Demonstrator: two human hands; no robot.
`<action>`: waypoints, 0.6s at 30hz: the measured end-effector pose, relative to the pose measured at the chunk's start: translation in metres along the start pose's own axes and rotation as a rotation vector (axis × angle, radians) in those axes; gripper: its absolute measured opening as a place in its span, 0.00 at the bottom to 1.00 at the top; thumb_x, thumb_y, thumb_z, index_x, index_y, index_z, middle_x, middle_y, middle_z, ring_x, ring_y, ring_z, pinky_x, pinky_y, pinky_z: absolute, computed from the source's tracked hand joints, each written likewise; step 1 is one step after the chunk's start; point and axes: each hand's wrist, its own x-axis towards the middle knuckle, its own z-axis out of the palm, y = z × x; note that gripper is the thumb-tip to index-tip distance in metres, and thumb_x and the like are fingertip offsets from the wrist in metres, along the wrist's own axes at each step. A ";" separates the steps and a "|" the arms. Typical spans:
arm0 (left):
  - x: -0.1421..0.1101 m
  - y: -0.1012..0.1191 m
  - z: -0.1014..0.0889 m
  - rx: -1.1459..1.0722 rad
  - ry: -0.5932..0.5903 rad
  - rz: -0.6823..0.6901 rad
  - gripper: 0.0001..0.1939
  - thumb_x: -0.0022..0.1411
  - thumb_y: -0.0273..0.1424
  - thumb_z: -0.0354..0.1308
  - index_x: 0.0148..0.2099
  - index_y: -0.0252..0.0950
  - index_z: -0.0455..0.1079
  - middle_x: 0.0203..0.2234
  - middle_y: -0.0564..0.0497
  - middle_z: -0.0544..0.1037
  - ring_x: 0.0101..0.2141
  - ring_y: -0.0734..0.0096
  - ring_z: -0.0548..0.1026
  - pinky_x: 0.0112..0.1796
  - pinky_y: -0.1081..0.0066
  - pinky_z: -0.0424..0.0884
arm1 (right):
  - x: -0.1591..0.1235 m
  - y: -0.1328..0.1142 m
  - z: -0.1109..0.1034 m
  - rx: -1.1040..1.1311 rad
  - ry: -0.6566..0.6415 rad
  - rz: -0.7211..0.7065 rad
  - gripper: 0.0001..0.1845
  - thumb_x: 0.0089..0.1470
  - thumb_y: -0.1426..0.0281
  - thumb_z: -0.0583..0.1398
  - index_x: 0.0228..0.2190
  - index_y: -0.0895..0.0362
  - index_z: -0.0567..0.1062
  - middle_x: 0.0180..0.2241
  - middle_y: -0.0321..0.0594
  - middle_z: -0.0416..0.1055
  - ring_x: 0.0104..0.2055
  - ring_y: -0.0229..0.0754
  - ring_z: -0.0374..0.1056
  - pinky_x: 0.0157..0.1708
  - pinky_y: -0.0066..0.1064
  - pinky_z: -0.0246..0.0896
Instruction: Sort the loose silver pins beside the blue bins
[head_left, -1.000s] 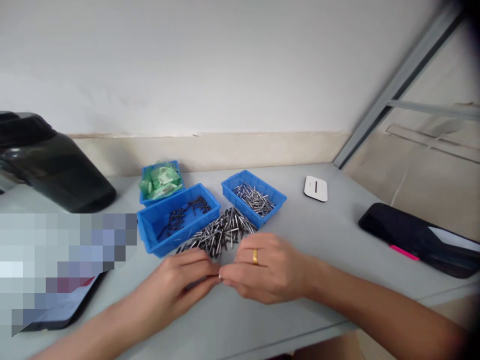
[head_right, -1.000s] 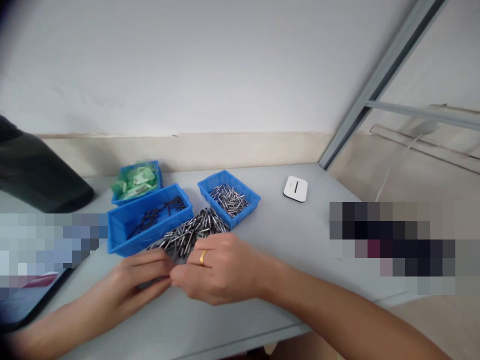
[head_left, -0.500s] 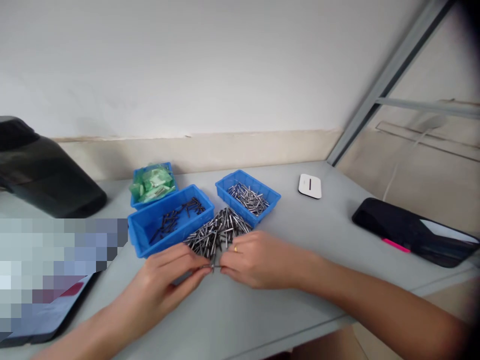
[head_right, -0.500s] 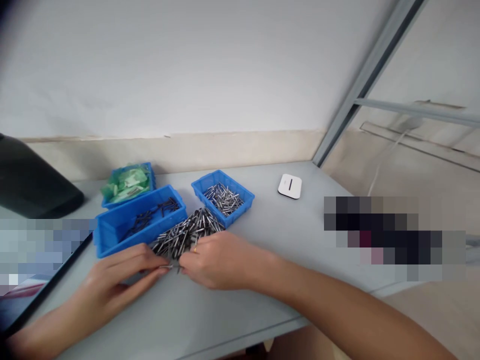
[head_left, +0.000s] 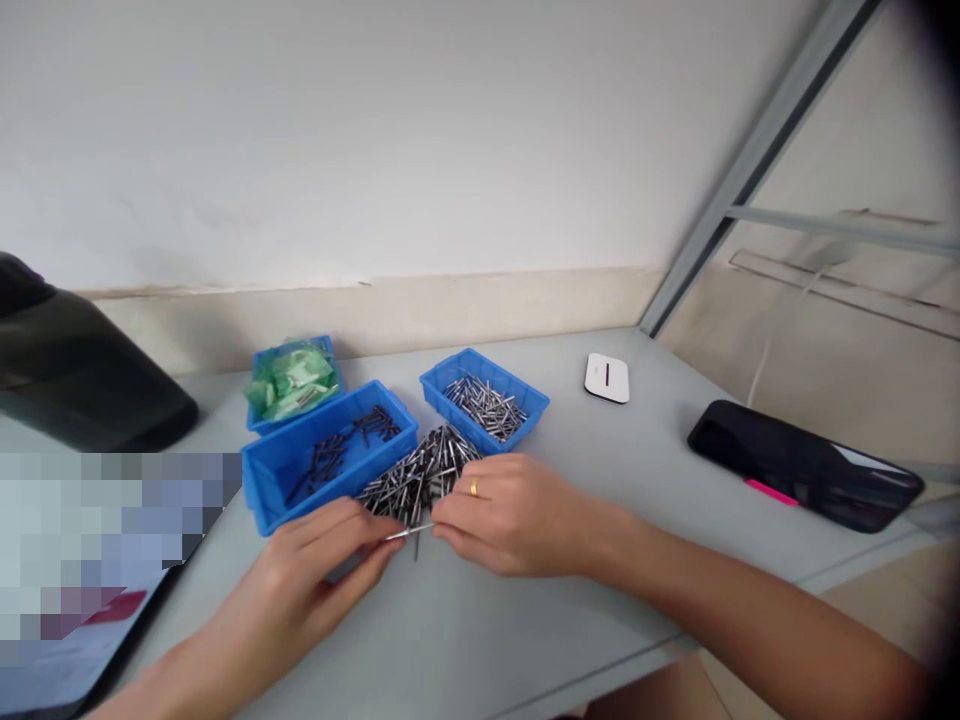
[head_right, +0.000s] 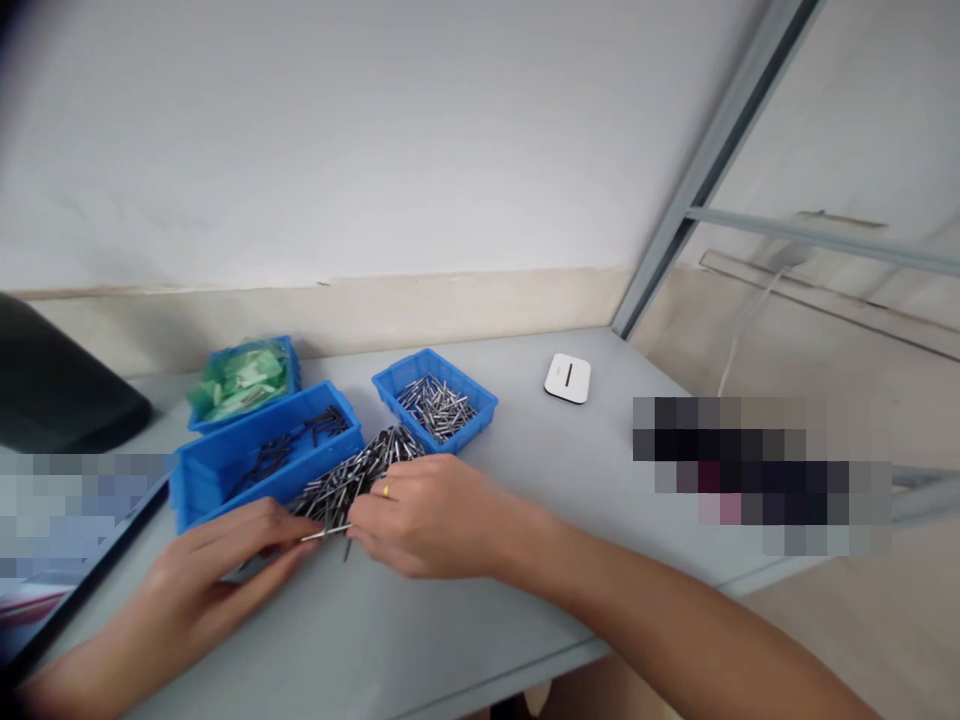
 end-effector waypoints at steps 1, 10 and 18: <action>0.000 -0.001 0.000 -0.002 -0.017 -0.006 0.07 0.66 0.26 0.53 0.45 0.39 0.69 0.31 0.53 0.75 0.31 0.75 0.75 0.32 0.77 0.70 | 0.001 0.000 0.000 0.010 0.033 -0.004 0.16 0.64 0.68 0.50 0.26 0.58 0.69 0.22 0.33 0.65 0.26 0.35 0.59 0.28 0.28 0.52; 0.001 0.002 0.003 -0.049 -0.203 -0.021 0.07 0.68 0.27 0.49 0.43 0.39 0.69 0.30 0.53 0.74 0.31 0.74 0.74 0.31 0.75 0.69 | 0.003 -0.006 0.001 0.081 0.235 -0.118 0.13 0.61 0.68 0.54 0.25 0.57 0.72 0.18 0.30 0.61 0.22 0.34 0.54 0.23 0.28 0.48; 0.002 0.004 -0.002 -0.064 -0.140 -0.044 0.07 0.67 0.26 0.50 0.43 0.40 0.68 0.31 0.54 0.75 0.32 0.75 0.74 0.33 0.76 0.69 | 0.003 -0.002 -0.006 0.054 0.170 -0.091 0.11 0.61 0.69 0.54 0.29 0.58 0.72 0.20 0.31 0.64 0.24 0.34 0.57 0.25 0.28 0.51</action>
